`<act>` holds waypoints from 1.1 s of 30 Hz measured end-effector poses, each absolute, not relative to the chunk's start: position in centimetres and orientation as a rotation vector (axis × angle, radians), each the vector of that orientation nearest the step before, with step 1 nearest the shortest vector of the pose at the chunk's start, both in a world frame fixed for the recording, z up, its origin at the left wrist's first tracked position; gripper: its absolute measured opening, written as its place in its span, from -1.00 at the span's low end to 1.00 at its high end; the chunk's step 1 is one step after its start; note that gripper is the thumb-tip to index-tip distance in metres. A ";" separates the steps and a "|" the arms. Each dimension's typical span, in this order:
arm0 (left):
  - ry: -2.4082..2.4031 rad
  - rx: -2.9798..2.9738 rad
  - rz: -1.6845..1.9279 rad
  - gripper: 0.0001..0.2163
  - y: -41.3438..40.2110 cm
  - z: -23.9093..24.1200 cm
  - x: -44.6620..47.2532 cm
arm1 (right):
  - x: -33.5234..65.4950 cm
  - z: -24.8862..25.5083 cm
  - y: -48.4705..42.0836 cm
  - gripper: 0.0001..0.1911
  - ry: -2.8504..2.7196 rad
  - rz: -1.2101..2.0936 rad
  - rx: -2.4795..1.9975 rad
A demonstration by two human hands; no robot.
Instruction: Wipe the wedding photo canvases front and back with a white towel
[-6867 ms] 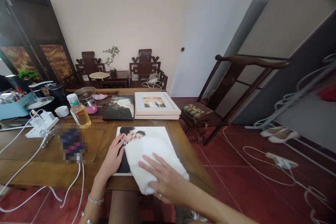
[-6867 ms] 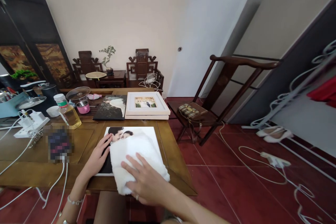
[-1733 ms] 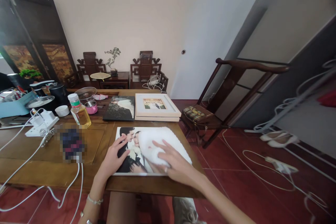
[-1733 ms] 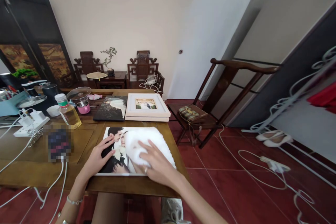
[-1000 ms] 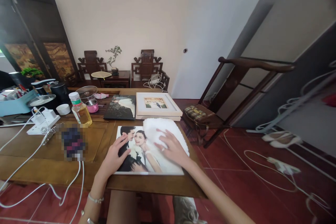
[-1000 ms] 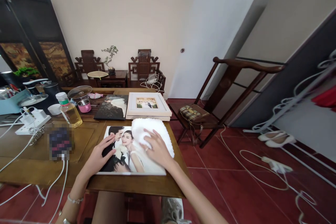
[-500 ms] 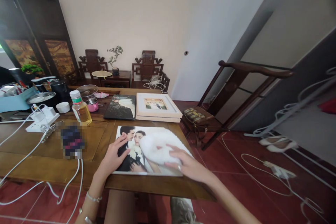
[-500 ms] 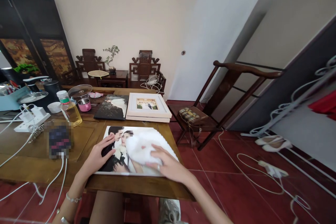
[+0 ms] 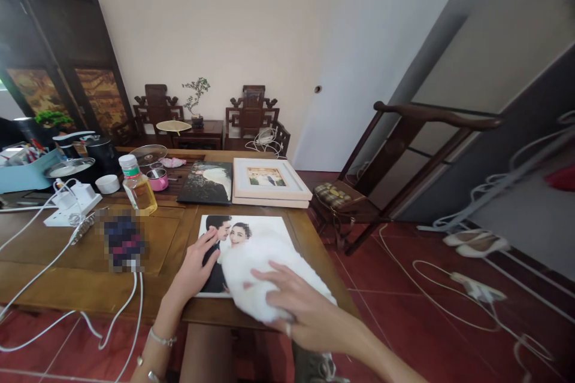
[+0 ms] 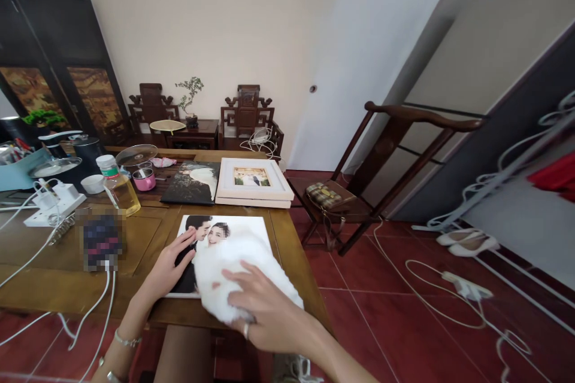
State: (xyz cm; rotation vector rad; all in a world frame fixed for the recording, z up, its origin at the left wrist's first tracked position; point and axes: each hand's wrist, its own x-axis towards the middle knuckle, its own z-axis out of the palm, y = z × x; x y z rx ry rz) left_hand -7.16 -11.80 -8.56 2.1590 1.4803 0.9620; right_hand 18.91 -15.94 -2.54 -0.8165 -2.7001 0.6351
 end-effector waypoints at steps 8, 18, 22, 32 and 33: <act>1.465 2.203 0.969 -0.62 -11.7 -8.6 -7.3 | 20.4 -3.4 -10.7 -0.67 -2.529 0.864 -1.104; 1.467 2.170 0.976 -0.63 -11.8 -8.3 -7.3 | 14.1 -4.1 -7.7 -0.77 -2.617 0.287 -1.111; 1.446 2.163 0.973 -0.62 -11.7 -8.7 -7.3 | 15.7 -1.2 -13.2 -0.78 -2.783 0.479 -1.068; 1.460 2.174 0.955 -0.62 -11.6 -8.8 -7.3 | 19.2 -0.6 -10.6 -0.78 -2.743 0.831 -1.059; 1.456 2.179 0.956 -0.63 -11.6 -8.8 -7.3 | 18.9 -1.0 -9.2 -0.77 -2.706 0.772 -1.108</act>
